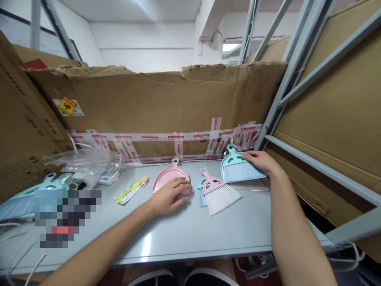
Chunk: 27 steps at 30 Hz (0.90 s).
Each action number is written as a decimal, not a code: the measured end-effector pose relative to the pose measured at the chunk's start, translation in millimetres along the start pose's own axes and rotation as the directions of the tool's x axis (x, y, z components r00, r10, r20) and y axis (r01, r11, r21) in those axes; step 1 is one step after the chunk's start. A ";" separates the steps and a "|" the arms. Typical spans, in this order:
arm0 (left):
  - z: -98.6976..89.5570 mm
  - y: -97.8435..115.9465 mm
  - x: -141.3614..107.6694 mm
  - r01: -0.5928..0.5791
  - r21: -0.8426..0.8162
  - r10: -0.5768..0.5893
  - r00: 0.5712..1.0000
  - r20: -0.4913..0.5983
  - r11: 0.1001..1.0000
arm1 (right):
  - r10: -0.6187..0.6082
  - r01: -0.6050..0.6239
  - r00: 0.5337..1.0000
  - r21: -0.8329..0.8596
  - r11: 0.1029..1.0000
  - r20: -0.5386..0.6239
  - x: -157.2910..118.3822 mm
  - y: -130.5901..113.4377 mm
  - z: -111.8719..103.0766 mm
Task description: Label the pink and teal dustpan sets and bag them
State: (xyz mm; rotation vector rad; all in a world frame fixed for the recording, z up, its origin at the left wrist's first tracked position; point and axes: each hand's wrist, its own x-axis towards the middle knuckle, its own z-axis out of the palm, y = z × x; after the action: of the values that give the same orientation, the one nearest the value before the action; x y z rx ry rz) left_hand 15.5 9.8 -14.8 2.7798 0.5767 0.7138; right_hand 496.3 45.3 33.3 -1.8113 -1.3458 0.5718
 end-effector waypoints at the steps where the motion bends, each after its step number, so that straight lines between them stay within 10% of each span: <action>1: 0.8 1.6 0.0 -0.009 0.001 0.009 1.000 0.010 1.000 | -0.015 0.014 0.999 -0.025 1.000 -0.040 -0.1 0.2 -2.3; 7: 0.5 8.1 -0.7 -0.035 -0.024 0.037 0.998 0.058 0.999 | -0.075 0.043 0.978 -0.165 0.985 -0.195 -0.8 -1.0 -8.5; 11: 0.5 12.8 -0.3 -0.078 -0.046 0.082 0.992 0.098 0.996 | -0.154 0.135 0.986 -0.217 0.967 -0.071 -1.8 -9.0 2.6; 27: -6.3 10.8 1.1 -0.032 -0.069 0.037 0.997 0.074 0.997 | -0.243 0.305 0.952 -0.485 0.819 0.188 -28.2 -53.5 142.7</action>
State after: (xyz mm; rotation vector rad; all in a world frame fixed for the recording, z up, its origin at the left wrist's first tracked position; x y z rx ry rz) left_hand 16.7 1.2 -5.7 2.7463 0.4824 0.6205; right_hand 349.9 71.9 -9.8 -1.9536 -1.9434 0.1679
